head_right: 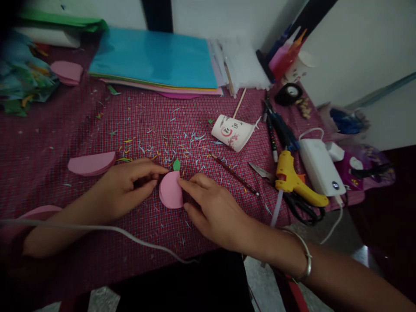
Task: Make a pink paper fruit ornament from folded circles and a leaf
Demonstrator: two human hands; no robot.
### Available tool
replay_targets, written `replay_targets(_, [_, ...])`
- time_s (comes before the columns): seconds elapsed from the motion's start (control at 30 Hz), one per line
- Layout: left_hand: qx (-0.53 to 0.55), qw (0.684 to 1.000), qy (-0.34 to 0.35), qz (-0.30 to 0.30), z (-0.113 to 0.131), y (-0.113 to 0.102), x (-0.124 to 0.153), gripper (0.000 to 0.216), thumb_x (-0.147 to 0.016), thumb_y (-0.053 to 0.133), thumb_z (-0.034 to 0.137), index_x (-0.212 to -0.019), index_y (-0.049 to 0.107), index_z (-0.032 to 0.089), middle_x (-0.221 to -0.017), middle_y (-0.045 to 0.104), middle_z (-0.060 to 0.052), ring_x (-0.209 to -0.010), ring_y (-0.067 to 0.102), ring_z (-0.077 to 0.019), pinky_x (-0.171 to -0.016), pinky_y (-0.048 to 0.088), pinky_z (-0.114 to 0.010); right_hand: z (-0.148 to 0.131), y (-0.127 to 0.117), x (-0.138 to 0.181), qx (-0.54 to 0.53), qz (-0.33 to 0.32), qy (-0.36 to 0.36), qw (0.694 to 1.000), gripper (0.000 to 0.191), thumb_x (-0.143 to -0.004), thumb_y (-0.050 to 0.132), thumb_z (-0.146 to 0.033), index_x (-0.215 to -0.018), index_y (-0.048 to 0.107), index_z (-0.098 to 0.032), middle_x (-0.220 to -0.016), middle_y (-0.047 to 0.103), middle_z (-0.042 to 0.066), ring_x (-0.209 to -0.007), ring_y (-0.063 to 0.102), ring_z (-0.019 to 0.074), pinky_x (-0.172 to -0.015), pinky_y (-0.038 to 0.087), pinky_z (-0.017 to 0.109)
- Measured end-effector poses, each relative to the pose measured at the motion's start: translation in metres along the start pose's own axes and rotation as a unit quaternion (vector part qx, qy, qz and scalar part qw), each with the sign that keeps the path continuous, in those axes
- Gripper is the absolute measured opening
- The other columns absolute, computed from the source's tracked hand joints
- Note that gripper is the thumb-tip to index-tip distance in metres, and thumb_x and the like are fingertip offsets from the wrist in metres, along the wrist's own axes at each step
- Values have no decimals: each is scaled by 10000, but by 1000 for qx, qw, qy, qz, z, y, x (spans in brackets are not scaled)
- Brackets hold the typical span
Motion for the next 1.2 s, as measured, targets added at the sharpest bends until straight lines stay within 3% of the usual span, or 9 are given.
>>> replay_targets(0.27, [10,999,21,23,-1,-3,0,313,-868,425,141,-1075,656,180,-952,689,-31,-868,632,-153,-775,491,-290,-8,-2,8,24,26,-61,997,464,-888,472,-66,-1339,489,-171,-1319,518,86,-1210,468,168,-1037,407,367])
replay_targets(0.53, [-39,995,96,-4,11,1,2,372,-888,387,95,-1138,657,151,-833,615,-50,-754,598,-137,-668,494,-261,-13,0,7,50,17,-52,997,440,-868,498,-89,-1304,529,-132,-1298,541,107,-1172,486,206,-1021,416,397])
replay_targets(0.7, [-129,983,129,9,16,7,6,381,-907,369,82,-1196,611,139,-864,573,-57,-760,582,-130,-671,501,-248,-15,1,5,62,18,-54,996,394,-882,493,-106,-1272,550,-98,-1260,569,122,-1149,505,224,-1009,420,398])
replay_targets(0.97, [-245,958,147,12,24,13,3,341,-910,416,97,-1204,560,189,-837,569,-27,-732,565,-120,-620,496,-218,-12,11,8,88,9,-89,992,338,-903,489,-168,-1226,542,-80,-1251,597,127,-1074,545,255,-918,448,427])
replay_targets(1.2, [-279,955,99,-23,17,17,1,337,-911,426,142,-1207,572,210,-875,606,-52,-739,604,-145,-581,520,-235,-14,7,14,81,48,-109,990,320,-923,469,-259,-1180,567,-94,-1202,631,112,-819,556,217,-680,447,382])
Point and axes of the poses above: each hand's wrist, its own x-axis away from the middle knuckle, its own y-axis out of the palm, z = x × y, the point moved 9 cm from there along -x, towards the middle knuckle
